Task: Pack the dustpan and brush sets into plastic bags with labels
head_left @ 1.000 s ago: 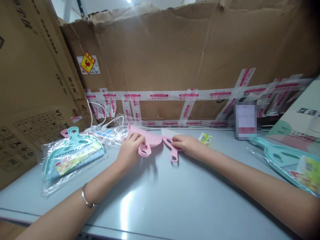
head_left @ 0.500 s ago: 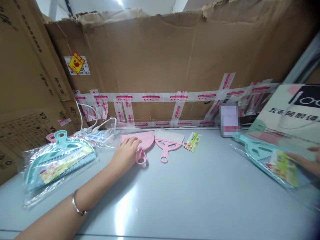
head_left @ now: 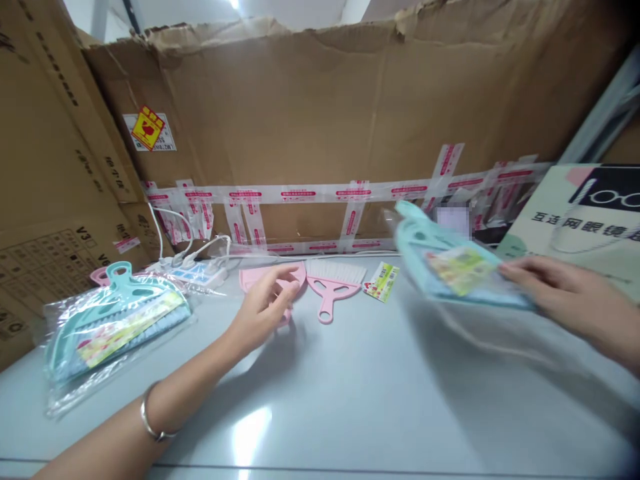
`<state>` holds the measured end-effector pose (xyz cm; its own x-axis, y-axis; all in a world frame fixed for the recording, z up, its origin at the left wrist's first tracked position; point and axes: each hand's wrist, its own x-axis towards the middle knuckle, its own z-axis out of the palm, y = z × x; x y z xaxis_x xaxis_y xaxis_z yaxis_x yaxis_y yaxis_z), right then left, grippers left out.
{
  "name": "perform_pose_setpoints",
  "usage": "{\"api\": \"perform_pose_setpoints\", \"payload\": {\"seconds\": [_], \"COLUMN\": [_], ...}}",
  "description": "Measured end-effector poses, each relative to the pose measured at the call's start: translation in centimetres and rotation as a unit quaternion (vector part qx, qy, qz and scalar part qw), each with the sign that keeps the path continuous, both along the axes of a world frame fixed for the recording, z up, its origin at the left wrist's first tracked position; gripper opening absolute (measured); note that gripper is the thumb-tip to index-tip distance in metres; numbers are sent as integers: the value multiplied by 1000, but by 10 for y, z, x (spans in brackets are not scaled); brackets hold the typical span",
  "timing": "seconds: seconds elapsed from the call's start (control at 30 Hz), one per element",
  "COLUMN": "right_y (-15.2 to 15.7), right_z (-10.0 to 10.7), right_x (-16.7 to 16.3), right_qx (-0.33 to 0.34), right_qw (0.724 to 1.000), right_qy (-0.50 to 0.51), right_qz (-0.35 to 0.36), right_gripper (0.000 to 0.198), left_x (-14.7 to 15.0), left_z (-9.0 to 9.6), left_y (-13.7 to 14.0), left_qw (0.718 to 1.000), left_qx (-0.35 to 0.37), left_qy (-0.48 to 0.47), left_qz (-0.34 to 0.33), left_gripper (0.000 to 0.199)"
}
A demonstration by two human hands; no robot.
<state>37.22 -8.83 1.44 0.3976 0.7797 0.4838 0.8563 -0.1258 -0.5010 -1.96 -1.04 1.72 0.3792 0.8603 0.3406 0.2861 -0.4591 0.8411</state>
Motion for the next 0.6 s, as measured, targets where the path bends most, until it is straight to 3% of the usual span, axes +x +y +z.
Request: {"api": "perform_pose_setpoints", "payload": {"seconds": [0.07,0.17,0.23,0.33,0.4,0.47,0.53,0.6], "right_y": [20,45,54,55,48,42,39,38], "right_z": [18,23,18,7,1,-4,-8,-12], "right_x": [-62,-134,-160,-177,-182,-189,-198,-205], "right_qx": [-32,-52,-49,72,83,-7,-78,-78], "right_qw": [997,978,969,970,955,909,828,747], "right_qy": [28,42,52,78,139,272,435,566], "right_qz": [59,196,235,218,249,314,345,340], "right_gripper": [23,24,22,22,22,23,25,32], "left_x": [5,3,-1,-4,-3,-1,2,3], "left_z": [2,4,4,4,4,4,3,0], "left_y": [-2,-1,2,6,7,7,6,4], "left_qw": [978,936,928,926,926,928,931,933], "left_qx": [-181,-311,-324,-289,-265,-247,-224,-199], "left_qy": [-77,-152,-181,-233,-245,-247,-255,-269], "left_qz": [-73,-63,3,76,108,129,138,136], "left_gripper": [53,61,51,37,31,29,27,27]}}
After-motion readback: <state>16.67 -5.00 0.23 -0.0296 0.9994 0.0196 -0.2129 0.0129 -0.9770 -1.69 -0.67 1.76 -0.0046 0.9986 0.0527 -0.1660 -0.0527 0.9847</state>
